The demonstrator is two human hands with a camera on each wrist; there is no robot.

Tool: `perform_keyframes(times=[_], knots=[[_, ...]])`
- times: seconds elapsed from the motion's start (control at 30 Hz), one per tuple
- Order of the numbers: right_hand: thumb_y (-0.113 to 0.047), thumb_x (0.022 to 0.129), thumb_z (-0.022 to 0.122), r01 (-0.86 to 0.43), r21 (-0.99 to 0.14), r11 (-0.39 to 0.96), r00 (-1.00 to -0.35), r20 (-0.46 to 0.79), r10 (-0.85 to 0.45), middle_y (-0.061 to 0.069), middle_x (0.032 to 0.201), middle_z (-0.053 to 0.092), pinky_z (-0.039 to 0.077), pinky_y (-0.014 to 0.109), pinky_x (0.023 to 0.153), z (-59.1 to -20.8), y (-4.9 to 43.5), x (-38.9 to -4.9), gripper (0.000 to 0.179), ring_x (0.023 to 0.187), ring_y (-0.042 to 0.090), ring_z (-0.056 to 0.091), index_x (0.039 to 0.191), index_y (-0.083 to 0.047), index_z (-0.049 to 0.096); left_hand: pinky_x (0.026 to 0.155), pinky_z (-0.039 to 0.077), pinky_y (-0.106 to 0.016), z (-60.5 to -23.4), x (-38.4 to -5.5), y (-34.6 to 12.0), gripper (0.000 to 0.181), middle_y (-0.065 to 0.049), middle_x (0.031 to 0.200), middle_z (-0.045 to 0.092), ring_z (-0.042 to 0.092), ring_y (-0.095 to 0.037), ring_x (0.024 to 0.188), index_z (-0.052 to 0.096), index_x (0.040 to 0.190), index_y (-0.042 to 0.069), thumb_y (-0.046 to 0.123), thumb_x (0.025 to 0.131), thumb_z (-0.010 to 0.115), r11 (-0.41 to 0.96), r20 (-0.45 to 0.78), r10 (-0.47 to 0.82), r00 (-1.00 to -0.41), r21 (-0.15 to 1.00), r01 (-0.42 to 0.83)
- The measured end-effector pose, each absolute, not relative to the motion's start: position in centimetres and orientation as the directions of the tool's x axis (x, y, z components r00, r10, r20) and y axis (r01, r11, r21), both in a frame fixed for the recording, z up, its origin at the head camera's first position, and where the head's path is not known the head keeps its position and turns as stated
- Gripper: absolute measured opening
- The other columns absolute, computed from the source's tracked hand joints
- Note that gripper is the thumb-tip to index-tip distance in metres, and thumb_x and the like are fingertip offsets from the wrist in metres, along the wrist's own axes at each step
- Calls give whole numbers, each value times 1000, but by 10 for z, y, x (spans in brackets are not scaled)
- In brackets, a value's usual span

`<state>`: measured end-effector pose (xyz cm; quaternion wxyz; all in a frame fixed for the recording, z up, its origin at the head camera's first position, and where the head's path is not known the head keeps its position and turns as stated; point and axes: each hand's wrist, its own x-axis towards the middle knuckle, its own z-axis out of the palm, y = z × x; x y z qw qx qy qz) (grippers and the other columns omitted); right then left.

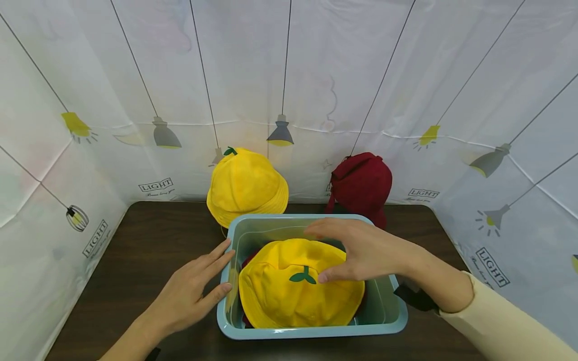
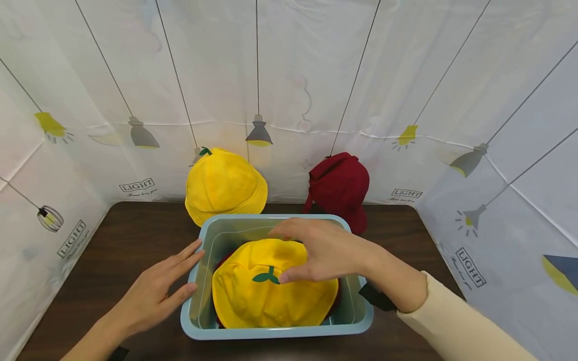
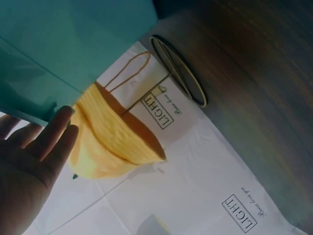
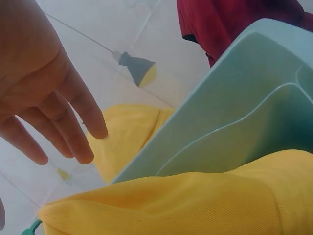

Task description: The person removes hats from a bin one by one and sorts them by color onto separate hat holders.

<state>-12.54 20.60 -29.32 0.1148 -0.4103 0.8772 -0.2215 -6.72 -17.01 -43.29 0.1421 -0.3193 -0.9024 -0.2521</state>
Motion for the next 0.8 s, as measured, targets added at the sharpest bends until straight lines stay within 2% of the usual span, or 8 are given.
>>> perform_keyframes(times=[0.27,0.53,0.8], knots=[[-40,84,87,-648,-588,483,-583,-24,-812,-4,136,65,56,43,98,-298,199,-134,67,115,15,63,141,-14,63,102,53,-55,-432,-66,-169,58,-1,168,37,57,-25,137,53,155,11,31,102,67,682,400,494,-772,373,629],[-36,81,91,-619,-618,485,-562,-83,-823,-7,122,66,56,40,88,-304,193,-140,59,101,13,60,132,-15,68,100,54,-55,-434,-66,-168,58,-2,168,37,58,-26,136,53,155,10,29,102,68,673,407,492,-769,382,633],[-32,81,91,-632,-636,442,-529,-62,-846,-9,112,65,58,36,83,-311,189,-145,50,94,12,60,124,-15,71,101,53,-57,-435,-66,-168,58,-1,169,36,56,-27,138,52,156,11,29,102,67,679,400,484,-778,390,622]])
